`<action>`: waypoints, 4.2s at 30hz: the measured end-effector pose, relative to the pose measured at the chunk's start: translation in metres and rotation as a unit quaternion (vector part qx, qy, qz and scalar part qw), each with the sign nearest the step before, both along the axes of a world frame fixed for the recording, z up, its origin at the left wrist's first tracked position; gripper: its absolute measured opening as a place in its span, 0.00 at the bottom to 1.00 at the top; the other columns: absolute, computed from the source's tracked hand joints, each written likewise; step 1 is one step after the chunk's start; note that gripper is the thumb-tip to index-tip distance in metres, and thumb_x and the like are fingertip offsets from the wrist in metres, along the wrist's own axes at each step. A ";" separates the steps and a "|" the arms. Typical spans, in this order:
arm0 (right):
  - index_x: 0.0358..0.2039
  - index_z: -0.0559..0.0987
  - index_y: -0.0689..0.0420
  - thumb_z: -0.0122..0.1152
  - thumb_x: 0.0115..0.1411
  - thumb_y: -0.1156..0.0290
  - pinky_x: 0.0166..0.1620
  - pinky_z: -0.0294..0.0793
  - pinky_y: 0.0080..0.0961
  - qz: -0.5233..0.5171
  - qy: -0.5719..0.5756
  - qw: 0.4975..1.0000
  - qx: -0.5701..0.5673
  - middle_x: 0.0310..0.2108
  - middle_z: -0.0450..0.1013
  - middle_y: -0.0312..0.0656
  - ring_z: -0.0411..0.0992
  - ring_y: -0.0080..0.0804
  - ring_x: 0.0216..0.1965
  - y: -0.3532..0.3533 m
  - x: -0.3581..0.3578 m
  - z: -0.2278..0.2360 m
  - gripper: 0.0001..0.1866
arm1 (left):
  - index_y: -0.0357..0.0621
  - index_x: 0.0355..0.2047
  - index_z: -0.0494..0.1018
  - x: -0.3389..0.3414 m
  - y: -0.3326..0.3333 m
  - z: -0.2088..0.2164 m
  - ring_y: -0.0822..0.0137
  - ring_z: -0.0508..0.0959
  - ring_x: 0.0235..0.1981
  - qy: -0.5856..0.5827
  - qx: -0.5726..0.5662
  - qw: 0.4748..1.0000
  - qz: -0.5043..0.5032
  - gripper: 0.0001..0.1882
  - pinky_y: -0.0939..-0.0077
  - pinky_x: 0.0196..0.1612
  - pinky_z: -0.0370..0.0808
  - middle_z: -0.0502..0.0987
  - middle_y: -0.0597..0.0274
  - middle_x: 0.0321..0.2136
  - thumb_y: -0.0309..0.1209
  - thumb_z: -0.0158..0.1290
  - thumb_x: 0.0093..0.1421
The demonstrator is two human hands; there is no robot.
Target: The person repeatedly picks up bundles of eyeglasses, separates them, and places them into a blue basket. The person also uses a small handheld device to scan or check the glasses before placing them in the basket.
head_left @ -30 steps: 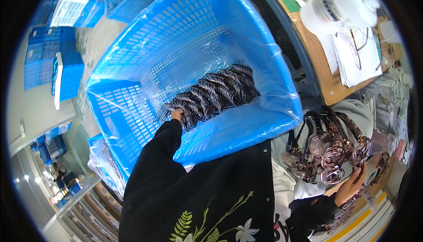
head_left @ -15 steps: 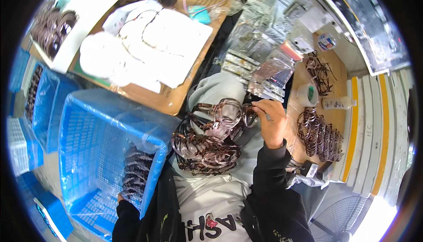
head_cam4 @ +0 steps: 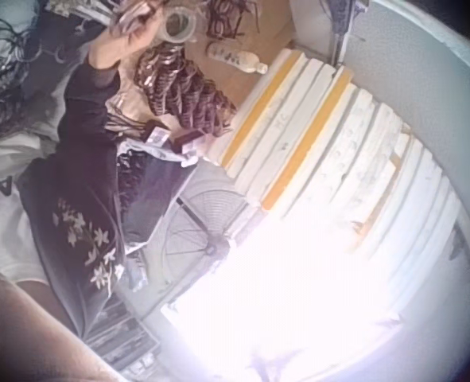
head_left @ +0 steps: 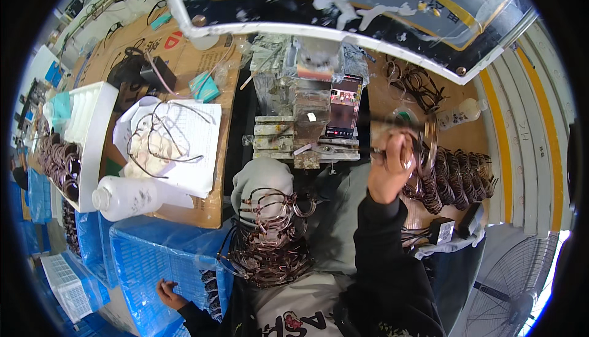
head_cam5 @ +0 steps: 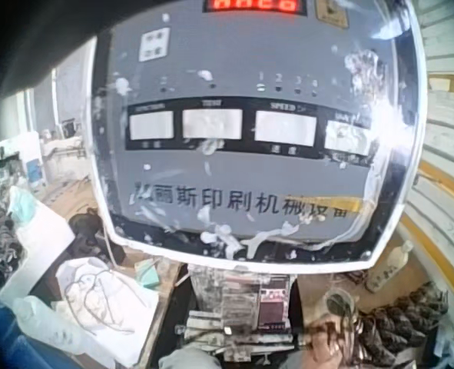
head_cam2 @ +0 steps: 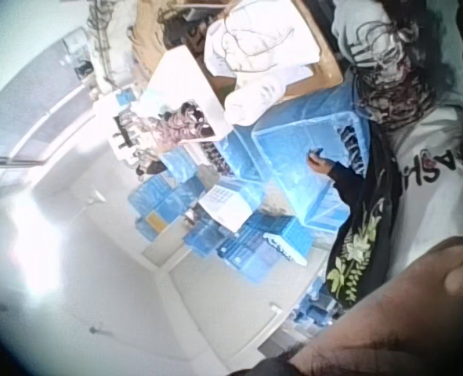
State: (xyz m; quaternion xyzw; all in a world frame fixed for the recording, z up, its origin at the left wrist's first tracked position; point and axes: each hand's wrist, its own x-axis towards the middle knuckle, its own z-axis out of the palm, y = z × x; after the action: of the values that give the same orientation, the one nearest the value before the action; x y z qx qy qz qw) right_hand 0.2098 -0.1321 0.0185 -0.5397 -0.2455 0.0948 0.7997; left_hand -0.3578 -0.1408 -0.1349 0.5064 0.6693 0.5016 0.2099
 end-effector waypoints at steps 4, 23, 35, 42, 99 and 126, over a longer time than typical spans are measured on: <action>0.43 0.70 0.59 0.52 0.61 0.70 0.21 0.51 0.09 0.015 0.033 0.998 0.045 0.28 0.66 0.31 0.57 0.12 0.23 0.048 0.009 -0.023 0.11 | 0.33 0.36 0.69 0.127 0.050 0.089 0.69 0.70 0.21 0.095 0.064 0.968 -0.224 0.09 0.76 0.26 0.67 0.70 0.57 0.21 0.26 0.41 0.60; 0.39 0.72 0.66 0.47 0.62 0.74 0.35 0.66 0.16 0.025 -0.024 0.999 0.011 0.31 0.69 0.34 0.64 0.15 0.31 0.067 -0.001 -0.030 0.09 | 0.33 0.46 0.60 0.316 0.089 0.207 0.56 0.74 0.33 -0.012 0.141 0.830 -0.540 0.26 0.66 0.39 0.71 0.73 0.48 0.33 0.35 0.55 0.53; 0.36 0.78 0.56 0.65 0.42 0.69 0.29 0.72 0.24 0.155 -0.467 0.810 -0.320 0.38 0.71 0.37 0.70 0.32 0.29 -0.017 -0.065 -0.019 0.17 | 0.33 0.54 0.51 0.325 0.074 0.208 0.58 0.75 0.29 -0.234 0.104 0.817 -0.516 0.21 0.56 0.41 0.74 0.73 0.47 0.25 0.32 0.35 0.65; 0.29 0.77 0.58 0.58 0.43 0.82 0.27 0.69 0.25 0.139 -0.458 0.842 -0.249 0.29 0.73 0.37 0.69 0.34 0.26 -0.028 -0.046 -0.005 0.11 | 0.28 0.52 0.52 0.306 0.086 0.201 0.59 0.72 0.23 -0.237 0.140 0.846 -0.457 0.21 0.63 0.31 0.75 0.71 0.47 0.22 0.30 0.32 0.63; 0.29 0.72 0.61 0.52 0.58 0.76 0.25 0.63 0.15 0.025 -0.160 0.987 -0.012 0.27 0.72 0.38 0.66 0.19 0.23 0.006 0.005 -0.008 0.03 | 0.36 0.59 0.45 0.318 0.105 0.203 0.62 0.75 0.36 -0.288 -0.036 0.827 -0.481 0.32 0.65 0.45 0.71 0.72 0.51 0.32 0.27 0.47 0.59; 0.35 0.77 0.61 0.58 0.44 0.80 0.24 0.72 0.23 0.217 -0.416 0.872 -0.140 0.29 0.72 0.43 0.73 0.34 0.21 0.008 -0.074 0.008 0.14 | 0.47 0.60 0.45 0.339 0.088 0.197 0.63 0.74 0.41 -0.244 -0.036 0.764 -0.597 0.45 0.73 0.39 0.72 0.72 0.46 0.43 0.23 0.62 0.47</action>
State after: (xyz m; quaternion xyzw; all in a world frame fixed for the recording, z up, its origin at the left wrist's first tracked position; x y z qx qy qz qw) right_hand 0.1356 -0.1244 0.0264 -0.5685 -0.6505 0.0663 0.4993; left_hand -0.0187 -0.0525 0.0624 0.6562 0.1757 0.3573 0.6410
